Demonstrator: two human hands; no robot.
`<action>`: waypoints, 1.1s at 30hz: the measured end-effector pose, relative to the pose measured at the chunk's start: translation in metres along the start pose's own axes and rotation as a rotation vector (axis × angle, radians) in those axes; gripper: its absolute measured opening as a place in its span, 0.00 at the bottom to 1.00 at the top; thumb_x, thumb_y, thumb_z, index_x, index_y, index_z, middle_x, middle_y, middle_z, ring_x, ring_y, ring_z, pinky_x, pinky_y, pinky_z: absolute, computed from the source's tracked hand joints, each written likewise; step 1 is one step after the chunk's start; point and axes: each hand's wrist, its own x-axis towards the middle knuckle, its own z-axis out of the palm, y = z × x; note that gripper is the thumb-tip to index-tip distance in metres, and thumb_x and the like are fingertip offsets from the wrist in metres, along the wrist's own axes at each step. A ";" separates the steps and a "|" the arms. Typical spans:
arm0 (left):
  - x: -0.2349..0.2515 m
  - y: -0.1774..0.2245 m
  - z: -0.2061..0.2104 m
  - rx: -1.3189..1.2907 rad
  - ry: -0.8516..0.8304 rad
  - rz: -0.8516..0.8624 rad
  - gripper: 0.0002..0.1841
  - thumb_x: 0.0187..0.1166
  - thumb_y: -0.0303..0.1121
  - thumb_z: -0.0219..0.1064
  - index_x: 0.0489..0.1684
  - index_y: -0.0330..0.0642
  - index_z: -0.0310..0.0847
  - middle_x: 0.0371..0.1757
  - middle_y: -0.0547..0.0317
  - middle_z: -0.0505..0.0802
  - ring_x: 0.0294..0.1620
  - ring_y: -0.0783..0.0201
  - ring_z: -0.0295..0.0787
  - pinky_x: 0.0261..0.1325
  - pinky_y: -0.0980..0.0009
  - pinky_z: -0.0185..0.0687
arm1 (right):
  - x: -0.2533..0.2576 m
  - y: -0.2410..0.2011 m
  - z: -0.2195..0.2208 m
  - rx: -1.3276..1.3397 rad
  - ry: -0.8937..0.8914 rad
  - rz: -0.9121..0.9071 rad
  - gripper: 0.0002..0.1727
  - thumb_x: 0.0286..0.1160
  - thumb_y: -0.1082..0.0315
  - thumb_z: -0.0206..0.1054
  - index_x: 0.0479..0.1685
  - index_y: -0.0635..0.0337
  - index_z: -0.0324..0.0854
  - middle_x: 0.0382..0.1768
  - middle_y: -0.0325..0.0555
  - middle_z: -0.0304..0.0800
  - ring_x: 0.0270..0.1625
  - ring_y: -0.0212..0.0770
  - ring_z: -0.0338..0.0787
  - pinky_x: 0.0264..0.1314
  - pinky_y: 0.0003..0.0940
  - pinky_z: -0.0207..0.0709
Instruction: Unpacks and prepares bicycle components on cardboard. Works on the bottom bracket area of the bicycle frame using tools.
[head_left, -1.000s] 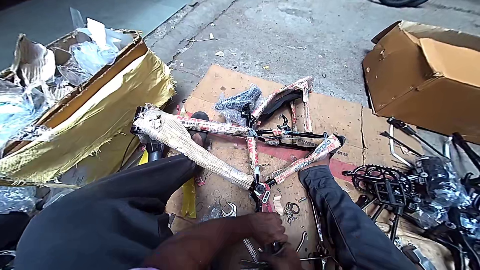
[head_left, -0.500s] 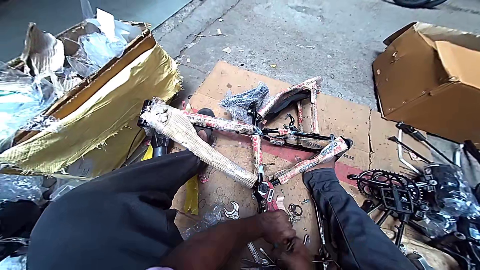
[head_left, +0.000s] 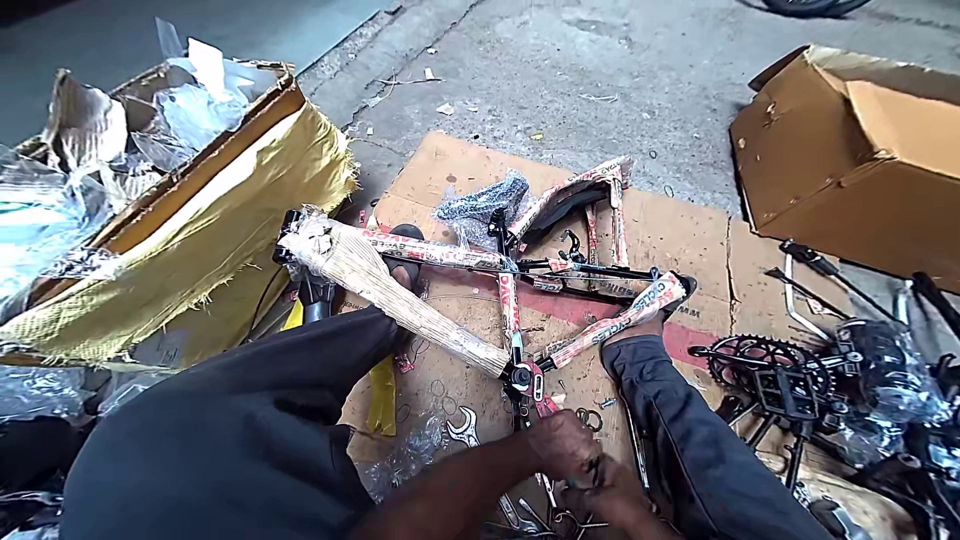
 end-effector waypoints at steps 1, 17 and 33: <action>-0.024 -0.006 0.000 0.037 -0.044 0.158 0.13 0.74 0.30 0.71 0.55 0.38 0.85 0.48 0.43 0.92 0.57 0.42 0.88 0.67 0.44 0.77 | -0.015 -0.010 0.041 0.219 0.059 -0.014 0.40 0.47 0.47 0.89 0.58 0.65 0.83 0.45 0.55 0.92 0.51 0.51 0.91 0.58 0.55 0.83; -0.038 -0.010 0.002 0.078 -0.104 0.232 0.12 0.74 0.29 0.72 0.53 0.39 0.86 0.45 0.44 0.92 0.53 0.43 0.89 0.64 0.44 0.78 | -0.017 -0.019 0.068 0.514 0.025 0.033 0.39 0.51 0.54 0.89 0.62 0.68 0.80 0.49 0.56 0.90 0.52 0.49 0.89 0.60 0.51 0.83; -0.046 -0.011 -0.006 0.104 -0.143 0.266 0.13 0.73 0.29 0.72 0.54 0.39 0.85 0.45 0.44 0.92 0.54 0.42 0.88 0.65 0.44 0.77 | -0.021 -0.028 0.076 0.600 -0.005 0.096 0.37 0.51 0.57 0.90 0.56 0.71 0.80 0.43 0.58 0.89 0.46 0.50 0.89 0.52 0.52 0.84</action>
